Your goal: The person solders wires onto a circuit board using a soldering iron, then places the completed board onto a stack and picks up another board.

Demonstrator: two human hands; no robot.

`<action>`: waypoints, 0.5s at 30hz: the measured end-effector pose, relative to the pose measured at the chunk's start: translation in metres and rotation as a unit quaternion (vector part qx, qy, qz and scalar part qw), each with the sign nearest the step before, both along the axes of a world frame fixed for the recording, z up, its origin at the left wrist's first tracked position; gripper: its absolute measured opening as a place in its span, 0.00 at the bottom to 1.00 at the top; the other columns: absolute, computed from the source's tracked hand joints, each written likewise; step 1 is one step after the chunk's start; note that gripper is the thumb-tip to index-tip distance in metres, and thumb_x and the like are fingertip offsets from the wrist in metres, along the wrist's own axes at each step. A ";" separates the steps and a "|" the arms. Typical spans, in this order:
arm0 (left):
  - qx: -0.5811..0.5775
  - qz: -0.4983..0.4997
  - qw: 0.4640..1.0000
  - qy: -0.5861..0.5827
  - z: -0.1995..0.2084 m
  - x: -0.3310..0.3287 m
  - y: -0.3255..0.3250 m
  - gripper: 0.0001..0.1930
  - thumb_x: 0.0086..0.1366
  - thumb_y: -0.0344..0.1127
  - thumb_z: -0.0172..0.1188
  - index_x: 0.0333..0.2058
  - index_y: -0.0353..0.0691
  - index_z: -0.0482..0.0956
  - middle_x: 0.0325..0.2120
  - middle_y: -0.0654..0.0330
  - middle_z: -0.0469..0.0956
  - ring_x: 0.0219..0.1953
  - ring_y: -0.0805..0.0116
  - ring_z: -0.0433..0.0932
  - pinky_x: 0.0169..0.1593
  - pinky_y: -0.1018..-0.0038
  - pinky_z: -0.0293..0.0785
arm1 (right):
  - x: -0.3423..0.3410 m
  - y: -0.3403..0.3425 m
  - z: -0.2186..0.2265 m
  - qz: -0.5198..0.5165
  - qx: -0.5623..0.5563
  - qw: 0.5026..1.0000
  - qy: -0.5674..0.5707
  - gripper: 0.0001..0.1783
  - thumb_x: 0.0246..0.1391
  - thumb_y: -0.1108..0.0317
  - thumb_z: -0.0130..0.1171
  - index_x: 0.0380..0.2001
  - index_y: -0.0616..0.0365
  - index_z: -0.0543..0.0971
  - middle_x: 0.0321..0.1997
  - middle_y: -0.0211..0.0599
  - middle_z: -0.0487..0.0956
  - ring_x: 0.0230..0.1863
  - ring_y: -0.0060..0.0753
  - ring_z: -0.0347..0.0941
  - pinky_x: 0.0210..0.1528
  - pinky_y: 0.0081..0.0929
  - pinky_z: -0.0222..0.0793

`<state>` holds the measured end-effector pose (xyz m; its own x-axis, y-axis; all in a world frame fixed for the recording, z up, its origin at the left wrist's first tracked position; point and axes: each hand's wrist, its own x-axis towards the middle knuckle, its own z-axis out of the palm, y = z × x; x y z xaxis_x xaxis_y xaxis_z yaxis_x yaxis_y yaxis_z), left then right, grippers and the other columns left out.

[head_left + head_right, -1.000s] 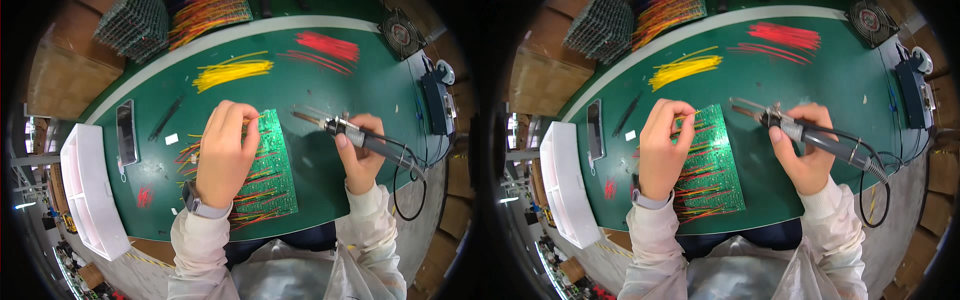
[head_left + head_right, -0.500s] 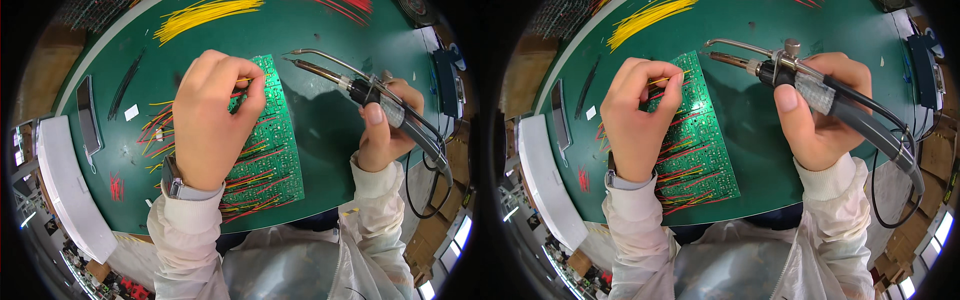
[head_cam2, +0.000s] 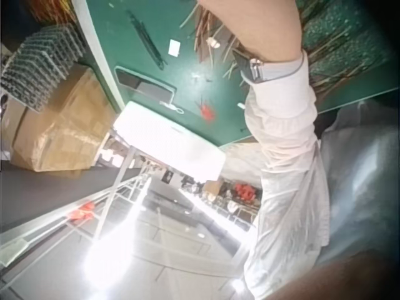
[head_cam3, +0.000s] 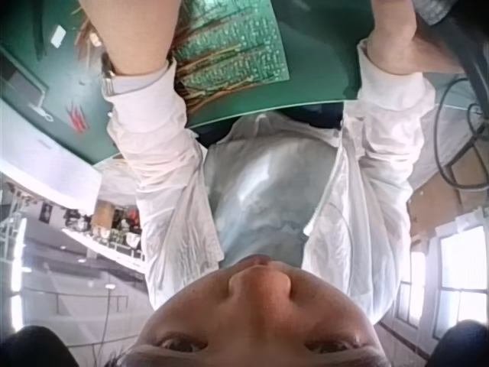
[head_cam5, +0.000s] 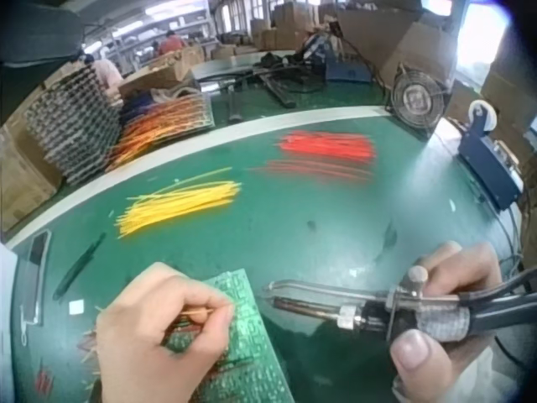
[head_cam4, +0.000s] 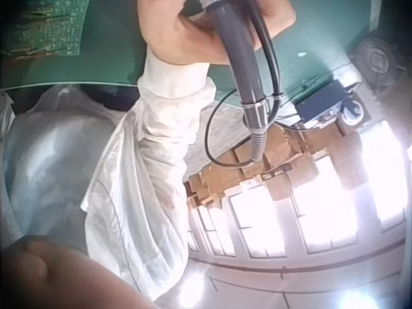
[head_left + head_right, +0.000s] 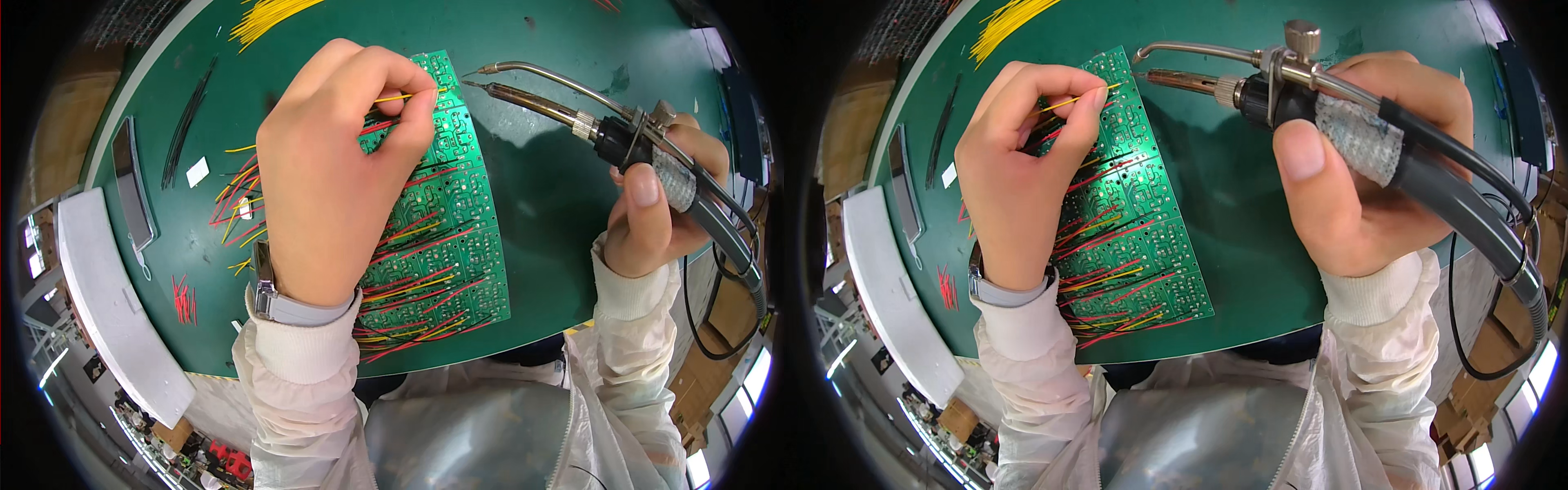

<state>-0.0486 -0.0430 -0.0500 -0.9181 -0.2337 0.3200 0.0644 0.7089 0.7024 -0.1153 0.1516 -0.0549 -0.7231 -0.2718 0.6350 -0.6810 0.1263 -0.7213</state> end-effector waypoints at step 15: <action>-0.026 -0.005 0.999 -0.017 0.004 -0.001 -0.001 0.03 0.50 0.21 0.57 0.25 0.32 0.73 0.22 0.65 0.70 0.24 0.82 0.67 0.29 0.87 0.64 | 0.002 -0.004 -0.001 0.007 -0.010 1.000 -0.005 0.20 0.38 0.65 0.60 0.32 0.66 0.67 0.23 0.41 0.69 0.19 0.24 0.63 0.23 0.16 0.60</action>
